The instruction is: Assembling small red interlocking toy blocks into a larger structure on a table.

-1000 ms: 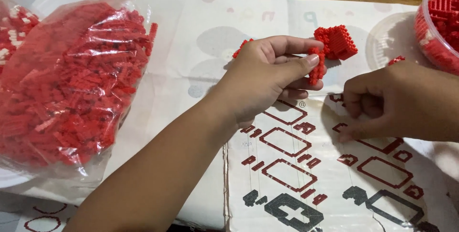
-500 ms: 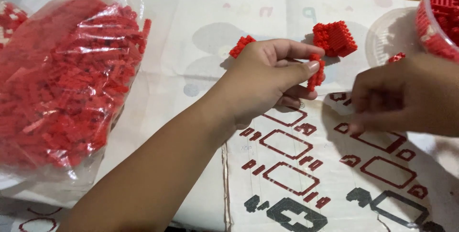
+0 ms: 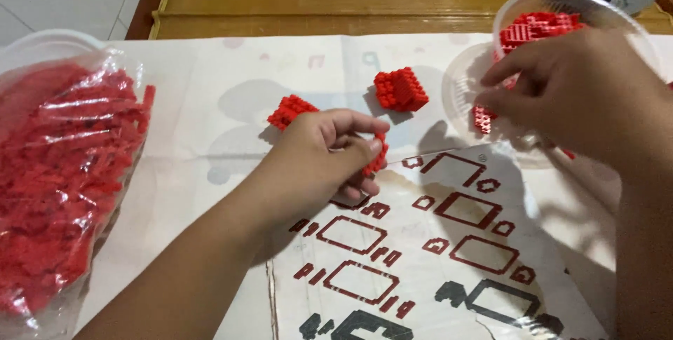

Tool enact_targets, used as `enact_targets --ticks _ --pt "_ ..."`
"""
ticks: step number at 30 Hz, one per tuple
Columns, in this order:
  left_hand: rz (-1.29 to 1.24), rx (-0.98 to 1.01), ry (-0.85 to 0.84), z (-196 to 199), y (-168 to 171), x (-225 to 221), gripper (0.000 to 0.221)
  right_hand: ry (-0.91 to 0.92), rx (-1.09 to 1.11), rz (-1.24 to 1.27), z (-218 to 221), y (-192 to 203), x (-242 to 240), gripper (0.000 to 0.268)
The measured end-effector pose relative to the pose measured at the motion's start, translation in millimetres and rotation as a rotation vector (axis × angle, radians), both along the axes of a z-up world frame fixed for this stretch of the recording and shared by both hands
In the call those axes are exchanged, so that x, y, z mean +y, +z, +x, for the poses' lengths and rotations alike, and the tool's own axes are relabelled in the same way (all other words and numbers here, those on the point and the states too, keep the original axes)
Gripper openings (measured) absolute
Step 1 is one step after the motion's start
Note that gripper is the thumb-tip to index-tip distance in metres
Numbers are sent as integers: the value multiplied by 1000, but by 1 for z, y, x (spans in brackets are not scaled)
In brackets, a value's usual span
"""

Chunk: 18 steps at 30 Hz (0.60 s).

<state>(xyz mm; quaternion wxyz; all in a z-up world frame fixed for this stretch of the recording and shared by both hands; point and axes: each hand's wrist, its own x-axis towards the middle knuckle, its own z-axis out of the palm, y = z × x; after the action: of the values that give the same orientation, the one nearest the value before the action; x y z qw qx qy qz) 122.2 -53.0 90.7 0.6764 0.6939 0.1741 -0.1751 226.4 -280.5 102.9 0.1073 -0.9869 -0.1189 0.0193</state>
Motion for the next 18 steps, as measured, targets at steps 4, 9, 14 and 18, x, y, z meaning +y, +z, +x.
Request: enact_targets --ticks 4,9,14,18 --pt "86 79 -75 -4 9 -9 33 -121 211 -217 -13 18 19 25" --pt "369 -131 -293 -2 -1 -3 28 -141 329 -371 -14 8 35 29" --pt "499 -395 -376 5 -31 7 30 -136 263 -294 -13 2 33 28" --pt "463 -421 -327 7 -38 7 28 -121 246 -319 -14 -3 31 28"
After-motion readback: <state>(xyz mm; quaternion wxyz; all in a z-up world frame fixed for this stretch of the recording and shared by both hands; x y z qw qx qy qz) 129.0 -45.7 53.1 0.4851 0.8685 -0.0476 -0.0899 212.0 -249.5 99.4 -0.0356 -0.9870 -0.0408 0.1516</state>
